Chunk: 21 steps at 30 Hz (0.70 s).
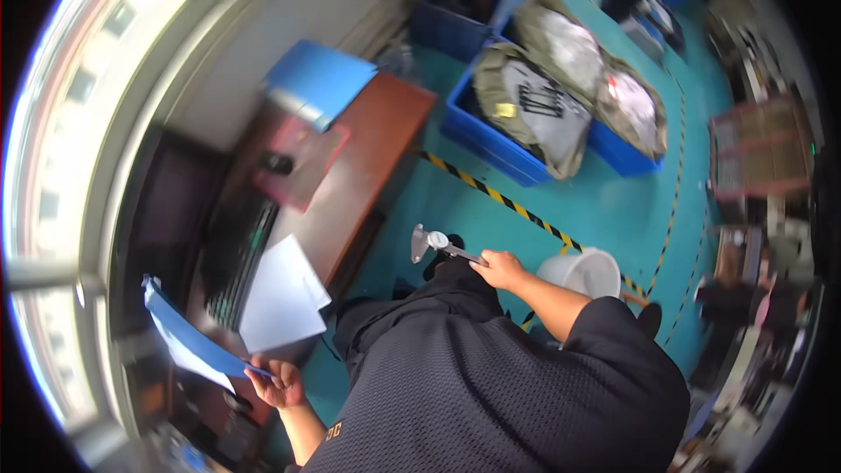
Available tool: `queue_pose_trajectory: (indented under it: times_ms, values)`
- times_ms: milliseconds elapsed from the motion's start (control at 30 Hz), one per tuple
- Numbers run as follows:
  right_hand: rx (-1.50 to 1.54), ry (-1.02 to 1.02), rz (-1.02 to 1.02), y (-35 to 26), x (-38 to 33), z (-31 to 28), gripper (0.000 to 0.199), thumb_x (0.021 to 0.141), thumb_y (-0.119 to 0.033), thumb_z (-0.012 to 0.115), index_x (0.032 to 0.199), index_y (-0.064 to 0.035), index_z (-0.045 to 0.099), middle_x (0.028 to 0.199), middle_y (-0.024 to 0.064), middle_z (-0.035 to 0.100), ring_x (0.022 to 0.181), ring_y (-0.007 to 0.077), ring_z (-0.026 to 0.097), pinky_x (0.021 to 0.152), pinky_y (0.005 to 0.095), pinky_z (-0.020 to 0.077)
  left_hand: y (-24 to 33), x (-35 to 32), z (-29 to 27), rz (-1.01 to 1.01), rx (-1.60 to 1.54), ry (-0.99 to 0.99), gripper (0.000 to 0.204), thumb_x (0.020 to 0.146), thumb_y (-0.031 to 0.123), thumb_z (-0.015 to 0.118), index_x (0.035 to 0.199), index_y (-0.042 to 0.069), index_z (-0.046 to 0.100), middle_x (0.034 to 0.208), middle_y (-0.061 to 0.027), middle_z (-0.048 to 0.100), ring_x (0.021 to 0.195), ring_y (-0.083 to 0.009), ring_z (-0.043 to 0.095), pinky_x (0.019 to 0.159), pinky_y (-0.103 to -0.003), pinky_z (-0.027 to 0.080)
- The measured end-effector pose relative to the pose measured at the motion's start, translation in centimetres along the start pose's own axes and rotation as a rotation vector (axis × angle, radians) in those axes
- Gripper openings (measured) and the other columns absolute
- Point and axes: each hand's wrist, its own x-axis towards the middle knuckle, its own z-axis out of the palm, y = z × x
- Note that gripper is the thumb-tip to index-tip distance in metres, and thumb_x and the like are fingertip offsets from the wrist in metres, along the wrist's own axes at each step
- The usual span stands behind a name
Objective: The person picks up a caliper and a folder, walks to a machine, and presses buttons on a control panel. They spray the machine bed with an air nozzle, place a plastic sheet onto it, and then remove and stack the finished sheets.
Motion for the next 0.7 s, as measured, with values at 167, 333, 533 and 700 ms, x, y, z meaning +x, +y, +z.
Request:
queue_pose_trajectory:
  times_ms: [167, 333, 533, 700]
  values:
    - [0.299, 0.208, 0.116, 9.7, -2.4, -3.2, 0.043, 0.090, -0.049, 0.062, 0.081, -0.0062, 0.063, 0.082, 0.0167, 0.068, 0.080, 0.0391, 0.066, 0.072, 0.0481, 0.0512, -12.4, 4.8, 11.0, -0.460, 0.092, -0.085, 0.032, 0.103, 0.035, 0.050, 0.103, 0.006, 0.060, 0.053, 0.0001, 0.041, 0.042, -0.0063, 0.027, 0.042, -0.024, 0.022]
    - [0.681, 0.410, 0.230, 14.5, -6.0, -2.9, 0.047, 0.090, -0.050, 0.061, 0.079, -0.0048, 0.064, 0.078, 0.0185, 0.066, 0.077, 0.0398, 0.064, 0.068, 0.0476, 0.0499, -24.3, 10.3, 16.6, -0.722, 0.554, -0.056, 0.029, 0.094, 0.036, 0.065, 0.101, 0.008, 0.060, 0.052, 0.0033, 0.042, 0.043, -0.0071, 0.034, 0.045, -0.024, 0.029]
    - [0.996, 0.749, 0.346, 16.5, -9.3, -4.4, 0.052, 0.094, -0.054, 0.055, 0.089, -0.0028, 0.067, 0.076, 0.0131, 0.066, 0.071, 0.0249, 0.062, 0.068, 0.0433, 0.0472, -43.2, 12.6, 24.1, -1.015, 1.209, -0.721, 0.063, 0.083, 0.027, 0.069, 0.130, -0.007, 0.046, 0.116, -0.0171, 0.061, 0.095, -0.0300, 0.063, 0.083, -0.047, 0.052]
    - [1.307, 0.783, 0.487, 22.1, -12.3, -10.5, 0.048, 0.098, -0.047, 0.054, 0.072, -0.0068, 0.055, 0.062, -0.0020, 0.046, 0.062, 0.0109, 0.044, 0.058, 0.0329, 0.0409, -57.0, 11.3, 28.6, -1.440, 1.027, -0.965, 0.037, 0.087, 0.022, 0.067, 0.117, 0.003, 0.055, 0.088, -0.0063, 0.064, 0.056, -0.0126, 0.053, 0.048, -0.027, 0.042]
